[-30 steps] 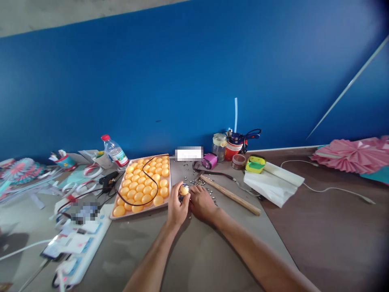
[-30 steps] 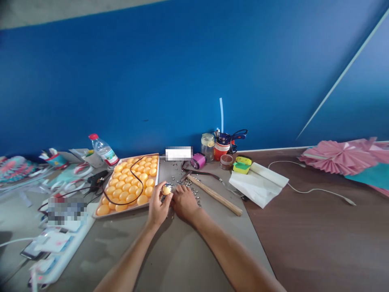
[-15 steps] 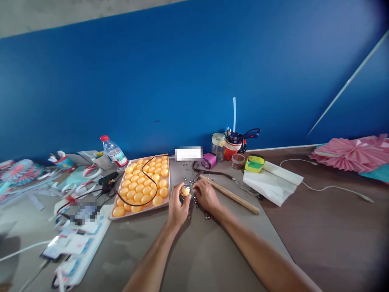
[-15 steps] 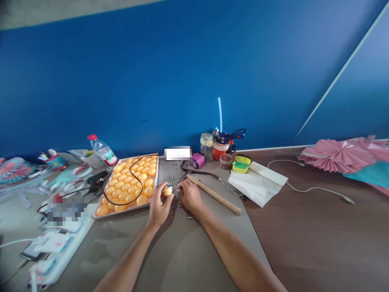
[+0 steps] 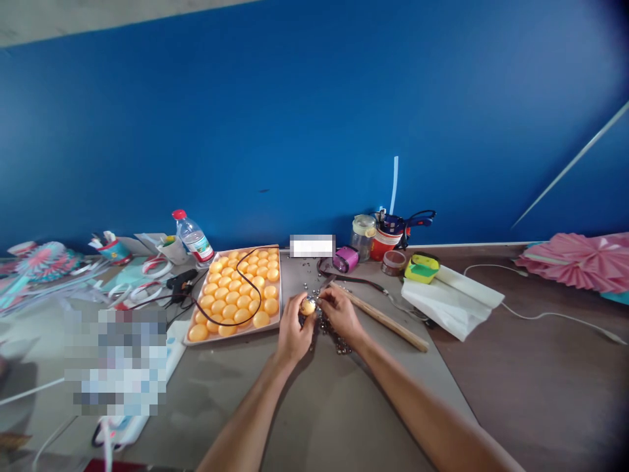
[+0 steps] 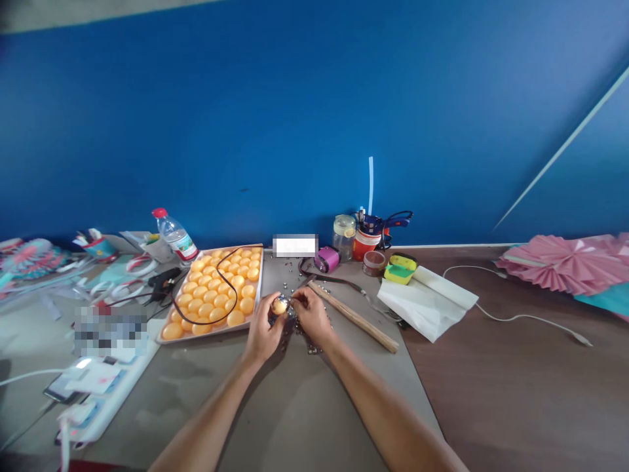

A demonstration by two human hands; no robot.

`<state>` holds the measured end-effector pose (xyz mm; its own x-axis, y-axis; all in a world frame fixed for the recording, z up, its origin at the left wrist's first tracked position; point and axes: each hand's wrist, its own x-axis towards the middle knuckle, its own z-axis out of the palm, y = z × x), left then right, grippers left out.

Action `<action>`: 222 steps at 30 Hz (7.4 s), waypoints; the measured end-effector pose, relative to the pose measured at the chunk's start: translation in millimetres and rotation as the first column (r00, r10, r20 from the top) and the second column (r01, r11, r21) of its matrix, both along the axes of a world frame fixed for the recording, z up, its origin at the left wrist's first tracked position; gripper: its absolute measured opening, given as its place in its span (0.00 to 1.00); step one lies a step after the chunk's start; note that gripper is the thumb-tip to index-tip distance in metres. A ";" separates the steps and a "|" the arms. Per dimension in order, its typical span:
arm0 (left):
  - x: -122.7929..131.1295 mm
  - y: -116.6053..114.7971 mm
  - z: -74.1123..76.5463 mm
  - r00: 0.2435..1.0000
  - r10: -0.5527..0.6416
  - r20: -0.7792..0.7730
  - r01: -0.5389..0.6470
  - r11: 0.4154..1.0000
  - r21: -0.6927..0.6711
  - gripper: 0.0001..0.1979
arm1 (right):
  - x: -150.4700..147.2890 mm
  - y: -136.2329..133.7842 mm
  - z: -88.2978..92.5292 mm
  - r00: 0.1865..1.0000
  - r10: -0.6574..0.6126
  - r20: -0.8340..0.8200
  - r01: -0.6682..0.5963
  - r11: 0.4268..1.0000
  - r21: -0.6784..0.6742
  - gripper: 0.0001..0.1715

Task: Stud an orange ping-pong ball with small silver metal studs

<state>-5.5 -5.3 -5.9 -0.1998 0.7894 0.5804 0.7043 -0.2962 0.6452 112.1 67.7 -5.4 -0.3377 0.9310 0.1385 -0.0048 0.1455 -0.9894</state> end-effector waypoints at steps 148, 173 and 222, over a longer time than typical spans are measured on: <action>1.4 -2.1 0.2 1.000 0.004 -0.010 -0.004 1.000 0.015 0.20 | 19.0 9.8 -8.4 0.787 -0.160 0.596 -0.253 0.797 0.548 0.12; 3.1 -0.9 -5.1 0.999 -0.040 0.013 0.040 0.999 -0.001 0.20 | 16.8 -2.1 1.0 0.447 -0.219 0.867 -0.398 0.819 0.413 0.11; -1.6 2.6 -0.9 0.982 0.024 0.187 -0.002 0.993 -0.117 0.17 | 3.6 -1.0 4.9 0.940 0.215 -0.265 -0.288 0.916 -0.278 0.08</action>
<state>-7.1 -2.8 -6.8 -0.3074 0.8457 0.4362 0.5705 -0.2031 0.7958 115.8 66.7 -0.5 -0.5602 0.8273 -0.0413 -0.2276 -0.2017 -0.9527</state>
